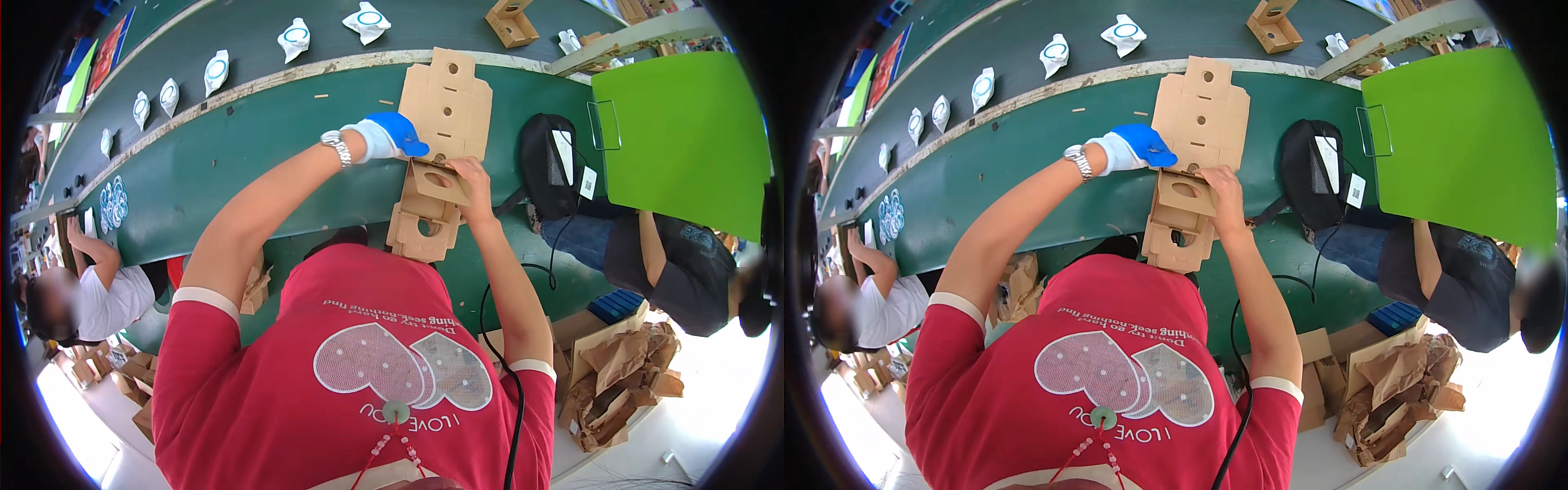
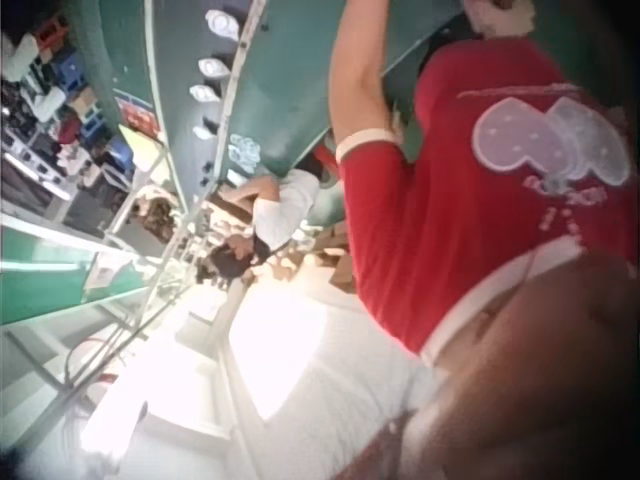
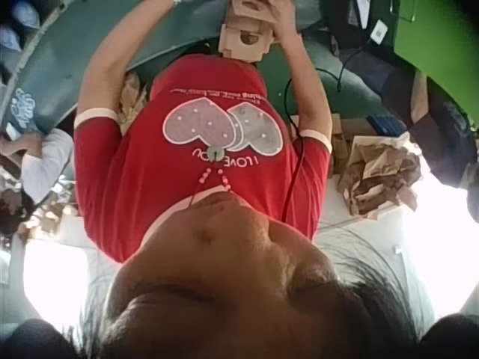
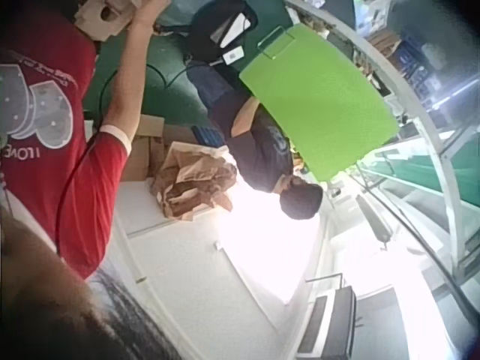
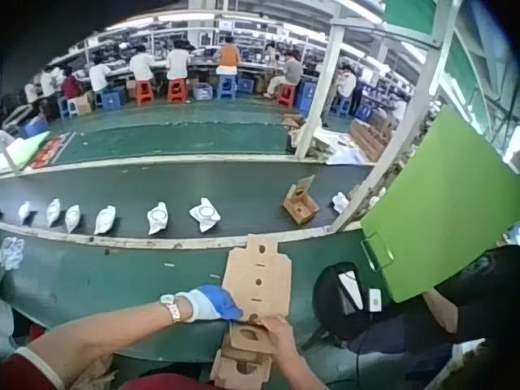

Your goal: The recorder folds and assembles small cardboard product boxes on a factory assembly line.

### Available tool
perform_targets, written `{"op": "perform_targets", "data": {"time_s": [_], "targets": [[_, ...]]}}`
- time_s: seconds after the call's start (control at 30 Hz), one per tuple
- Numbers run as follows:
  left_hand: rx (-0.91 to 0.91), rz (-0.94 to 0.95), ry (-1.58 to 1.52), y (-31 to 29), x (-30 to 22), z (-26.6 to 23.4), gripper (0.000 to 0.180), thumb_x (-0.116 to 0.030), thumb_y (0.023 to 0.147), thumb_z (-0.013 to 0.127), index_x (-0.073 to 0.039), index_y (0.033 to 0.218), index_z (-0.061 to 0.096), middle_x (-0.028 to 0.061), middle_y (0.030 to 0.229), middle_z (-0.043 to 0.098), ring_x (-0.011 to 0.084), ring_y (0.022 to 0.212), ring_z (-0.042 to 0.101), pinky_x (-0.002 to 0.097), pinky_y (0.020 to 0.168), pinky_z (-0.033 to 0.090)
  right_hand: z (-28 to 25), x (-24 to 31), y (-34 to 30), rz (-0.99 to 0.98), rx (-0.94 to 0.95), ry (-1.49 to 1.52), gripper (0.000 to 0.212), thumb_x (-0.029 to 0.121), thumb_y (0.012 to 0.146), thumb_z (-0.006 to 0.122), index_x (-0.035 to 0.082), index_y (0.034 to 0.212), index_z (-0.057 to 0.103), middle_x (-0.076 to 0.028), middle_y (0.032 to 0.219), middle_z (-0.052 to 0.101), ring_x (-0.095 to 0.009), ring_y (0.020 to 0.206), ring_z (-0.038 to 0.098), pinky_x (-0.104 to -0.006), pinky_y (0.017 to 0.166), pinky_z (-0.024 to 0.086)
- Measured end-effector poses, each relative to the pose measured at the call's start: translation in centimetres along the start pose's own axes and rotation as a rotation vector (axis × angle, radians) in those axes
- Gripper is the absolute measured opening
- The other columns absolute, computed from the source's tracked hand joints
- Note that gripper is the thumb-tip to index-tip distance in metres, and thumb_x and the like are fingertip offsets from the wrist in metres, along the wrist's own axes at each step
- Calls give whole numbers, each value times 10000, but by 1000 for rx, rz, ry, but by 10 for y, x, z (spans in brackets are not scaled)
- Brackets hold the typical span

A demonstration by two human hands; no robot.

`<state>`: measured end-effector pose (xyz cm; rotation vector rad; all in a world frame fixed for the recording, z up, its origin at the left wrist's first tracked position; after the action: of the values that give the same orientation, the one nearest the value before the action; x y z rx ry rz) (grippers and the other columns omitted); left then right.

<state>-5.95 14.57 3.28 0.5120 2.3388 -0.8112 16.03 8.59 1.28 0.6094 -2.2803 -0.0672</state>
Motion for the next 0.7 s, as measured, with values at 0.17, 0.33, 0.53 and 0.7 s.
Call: {"op": "perform_targets", "data": {"time_s": [0.17, 0.33, 0.53, 0.7], "targets": [[398, 14, 449, 25, -34, 3, 542, -555, 895, 520, -58, 902, 737, 166, 895, 708, 346, 815, 673, 439, 756, 531, 3, -9, -5, 19, -24, 2, 295, 23, 683, 686, 21, 978, 691, -131, 935, 686, -325, 926, 619, -403, 822, 499], [493, 107, 696, 36, -57, 8, 348, -362, 892, 567, -64, 927, 744, 165, 920, 716, 349, 884, 685, 438, 765, 544, -3, -2, -4, 91, -51, 22, 330, -54, 682, 612, 26, 991, 693, -134, 949, 684, -327, 965, 605, -427, 828, 480], [479, 256, 912, 43, -41, 29, 219, -261, 836, 587, -118, 859, 752, 128, 849, 716, 326, 807, 690, 422, 684, 547, -1, 14, -1, 107, -30, -82, 279, -12, 687, 652, 37, 961, 669, -109, 950, 669, -301, 1005, 584, -409, 857, 469], [254, 230, 847, 35, -38, 32, 226, -300, 838, 587, -134, 823, 740, 124, 783, 695, 339, 747, 673, 424, 645, 543, 2, 17, 0, 216, -57, -273, 257, -48, 670, 639, 48, 908, 664, -100, 973, 619, -305, 1027, 560, -417, 858, 466]]}}
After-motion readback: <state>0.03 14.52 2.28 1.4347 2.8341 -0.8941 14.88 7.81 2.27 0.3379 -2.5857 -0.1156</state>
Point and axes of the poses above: each hand's wrist, its own y-axis towards the middle knuckle, its own z-axis out of the palm, x = y × z, the point moved 3 cm from there along y, towards the middle knuckle
